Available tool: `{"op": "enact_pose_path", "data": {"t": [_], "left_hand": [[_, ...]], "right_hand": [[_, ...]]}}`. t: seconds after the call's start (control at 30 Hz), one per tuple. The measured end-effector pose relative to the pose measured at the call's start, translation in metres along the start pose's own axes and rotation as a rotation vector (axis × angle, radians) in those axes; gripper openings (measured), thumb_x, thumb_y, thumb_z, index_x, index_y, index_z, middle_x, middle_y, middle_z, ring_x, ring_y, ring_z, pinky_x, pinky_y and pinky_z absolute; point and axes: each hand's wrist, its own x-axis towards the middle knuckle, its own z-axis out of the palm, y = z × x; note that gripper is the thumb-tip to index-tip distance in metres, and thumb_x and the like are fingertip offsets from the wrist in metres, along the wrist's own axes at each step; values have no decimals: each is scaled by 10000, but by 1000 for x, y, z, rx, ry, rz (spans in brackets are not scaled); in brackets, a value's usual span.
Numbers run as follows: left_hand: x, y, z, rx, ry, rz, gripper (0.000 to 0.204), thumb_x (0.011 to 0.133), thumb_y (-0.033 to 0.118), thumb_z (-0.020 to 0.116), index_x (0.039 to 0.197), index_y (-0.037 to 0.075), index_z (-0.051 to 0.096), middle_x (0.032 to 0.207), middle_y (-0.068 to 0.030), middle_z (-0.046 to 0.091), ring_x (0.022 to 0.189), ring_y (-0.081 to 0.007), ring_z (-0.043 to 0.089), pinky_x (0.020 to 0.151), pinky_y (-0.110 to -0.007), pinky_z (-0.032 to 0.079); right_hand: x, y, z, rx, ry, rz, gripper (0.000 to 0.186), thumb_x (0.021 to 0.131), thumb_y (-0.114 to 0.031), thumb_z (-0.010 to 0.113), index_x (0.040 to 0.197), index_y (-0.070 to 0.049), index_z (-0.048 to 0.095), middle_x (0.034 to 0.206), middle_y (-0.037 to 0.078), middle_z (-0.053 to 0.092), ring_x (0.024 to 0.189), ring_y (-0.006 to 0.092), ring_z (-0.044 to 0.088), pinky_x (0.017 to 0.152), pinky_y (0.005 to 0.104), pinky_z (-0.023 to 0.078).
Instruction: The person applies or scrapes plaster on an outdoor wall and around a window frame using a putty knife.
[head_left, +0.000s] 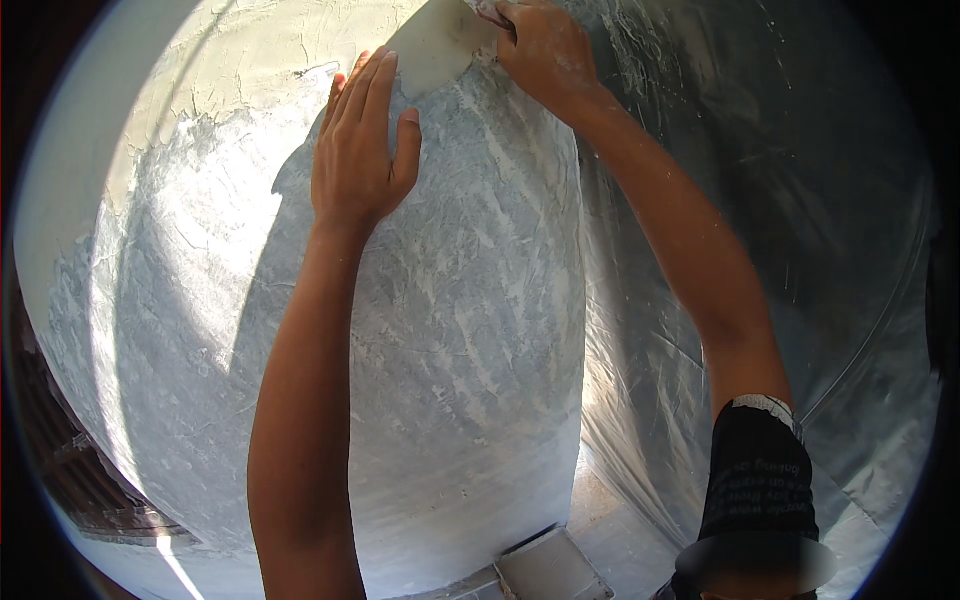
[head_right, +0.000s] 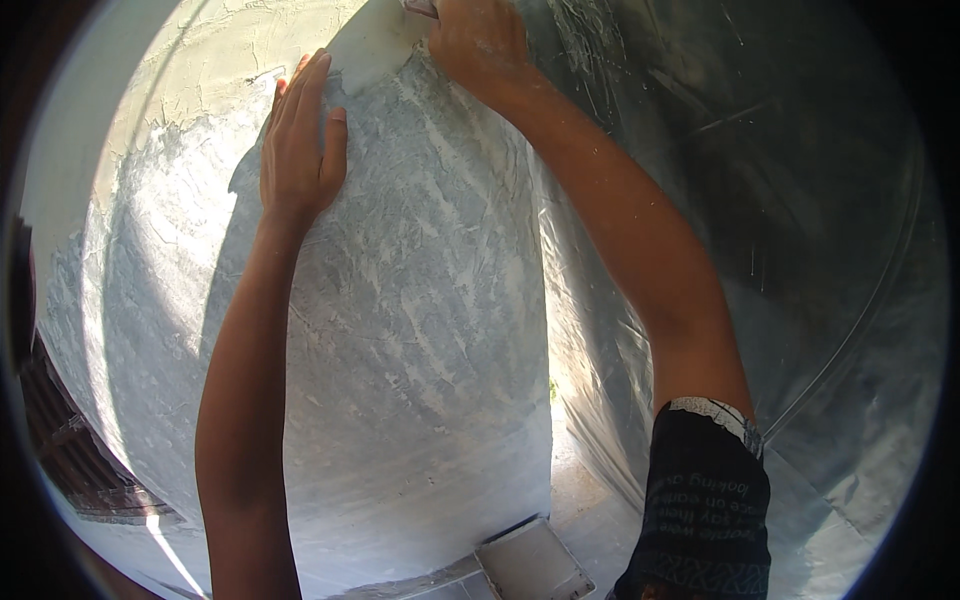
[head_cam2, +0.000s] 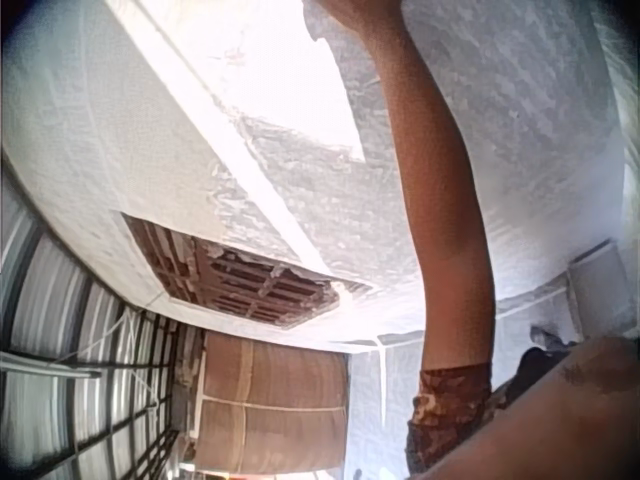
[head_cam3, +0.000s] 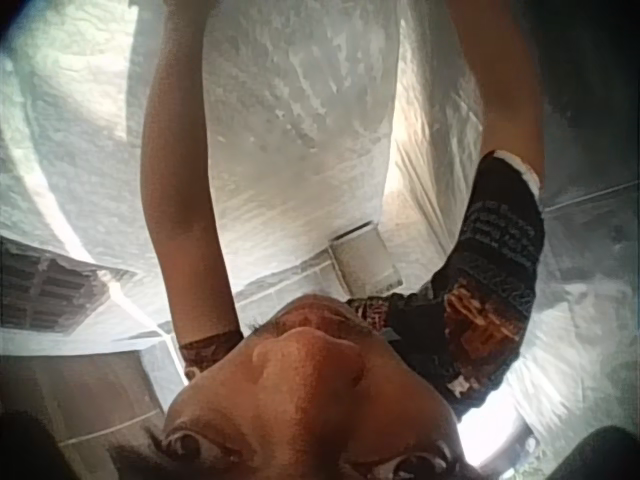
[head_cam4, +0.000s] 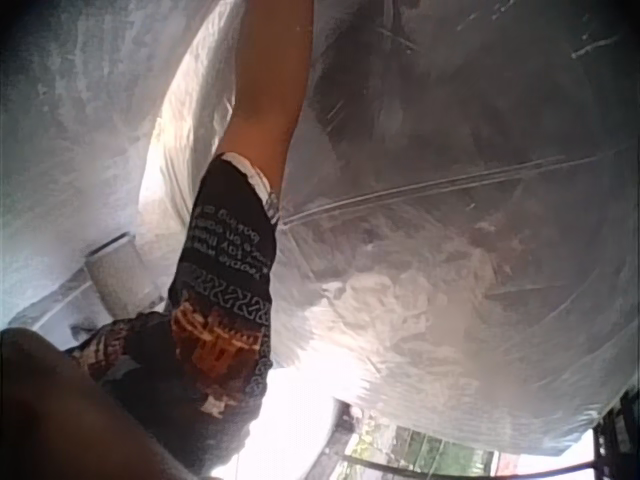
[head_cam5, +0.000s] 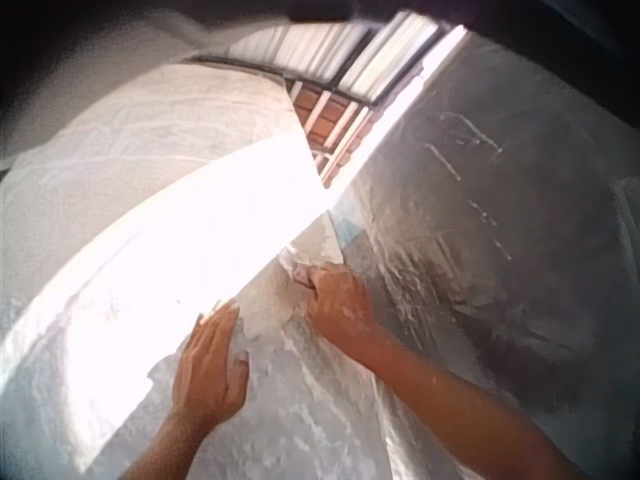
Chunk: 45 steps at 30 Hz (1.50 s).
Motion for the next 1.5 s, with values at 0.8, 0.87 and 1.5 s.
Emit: {"op": "enact_pose_path", "data": {"t": [0.8,0.87,1.5], "left_hand": [[-6,-10,-5,-9,62,-67,516,969,206,473,1418,-48,456,1427,-279,521,1403,-405,444,1202,-514,269],[-1,-5,0,-17,64,-60,517,970,207,472,1421,-45,454,1429,-279,520,1406,-404,440,1204,-513,268],[-1,-3,-1,-17,47,-52,498,999,185,429,1448,-28,449,1453,-278,506,1412,-416,432,1197,-526,269]], "right_hand": [[-34,-38,-11,-71,-65,-4,217,828,-42,615,999,22,732,944,173,709,930,334,682,871,459,506],[-12,-9,-8,-92,-43,63,229,824,-56,645,1022,27,724,958,187,710,923,361,683,883,474,517],[-44,6,4,-194,-104,-46,213,844,-70,609,995,23,726,892,203,698,826,396,686,793,503,530]]}}
